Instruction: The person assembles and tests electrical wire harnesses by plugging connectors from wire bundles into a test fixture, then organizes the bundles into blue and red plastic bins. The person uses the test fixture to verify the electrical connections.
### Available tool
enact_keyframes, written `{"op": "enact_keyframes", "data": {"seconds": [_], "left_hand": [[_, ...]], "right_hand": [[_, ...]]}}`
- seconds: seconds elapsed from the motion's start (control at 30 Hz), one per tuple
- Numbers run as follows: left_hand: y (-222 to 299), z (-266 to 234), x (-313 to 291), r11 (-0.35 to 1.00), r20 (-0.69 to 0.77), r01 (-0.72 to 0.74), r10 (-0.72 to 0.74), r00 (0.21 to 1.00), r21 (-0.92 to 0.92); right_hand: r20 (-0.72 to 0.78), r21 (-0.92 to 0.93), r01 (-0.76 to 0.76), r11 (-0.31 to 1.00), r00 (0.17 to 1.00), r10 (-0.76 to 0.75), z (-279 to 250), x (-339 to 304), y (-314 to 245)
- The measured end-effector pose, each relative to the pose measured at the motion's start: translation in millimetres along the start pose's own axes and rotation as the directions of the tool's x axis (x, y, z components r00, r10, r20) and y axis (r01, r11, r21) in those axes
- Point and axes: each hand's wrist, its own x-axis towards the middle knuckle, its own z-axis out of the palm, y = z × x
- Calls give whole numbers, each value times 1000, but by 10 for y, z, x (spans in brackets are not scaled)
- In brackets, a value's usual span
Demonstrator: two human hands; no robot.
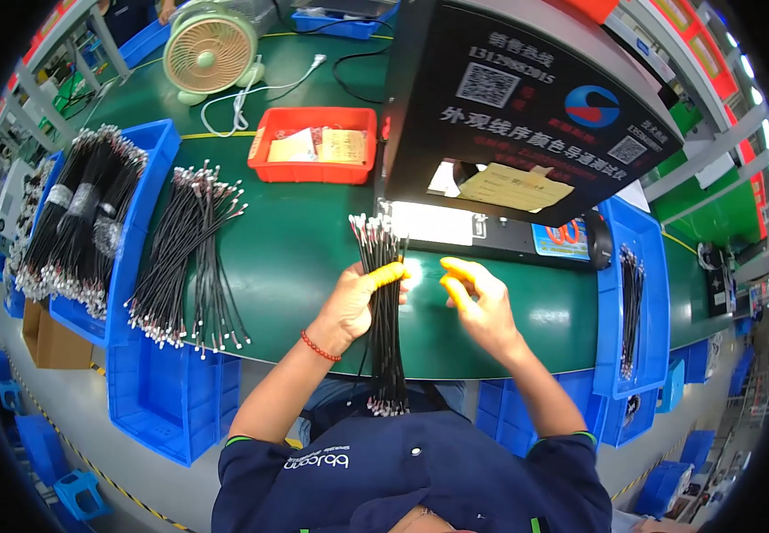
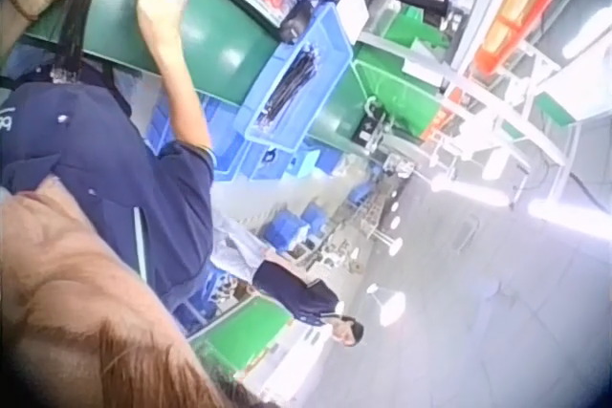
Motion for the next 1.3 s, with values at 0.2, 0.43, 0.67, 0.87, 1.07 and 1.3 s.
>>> {"op": "enact_keyframes", "data": {"seconds": [0.2, 0.43, 0.67, 0.87, 1.07, 1.3], "left_hand": [[-144, 182, -27, 998, 17, 25, -27, 999, 61], [-190, 217, -38, 990, 38, -74, 70, 997, 116], [-243, 170, -17, 991, -25, -131, 131, 991, 19], [-259, 88, 26, 994, -13, -46, 45, 999, -95], [-273, 128, 52, 996, -35, -35, 33, 999, -78], [-290, 104, 51, 996, -44, -32, 29, 999, -86]], "right_hand": [[155, 849, -462, 255, 681, 716, 289, 131, -2], [156, 813, -499, 298, 682, 715, 402, 141, 4], [388, 883, -466, -53, 662, 641, 392, 73, 66], [566, 824, -450, -343, 654, 502, 387, 56, 328], [647, 744, -388, -544, 620, 444, 435, 63, 327], [687, 684, -336, -647, 595, 417, 434, 76, 316]]}}
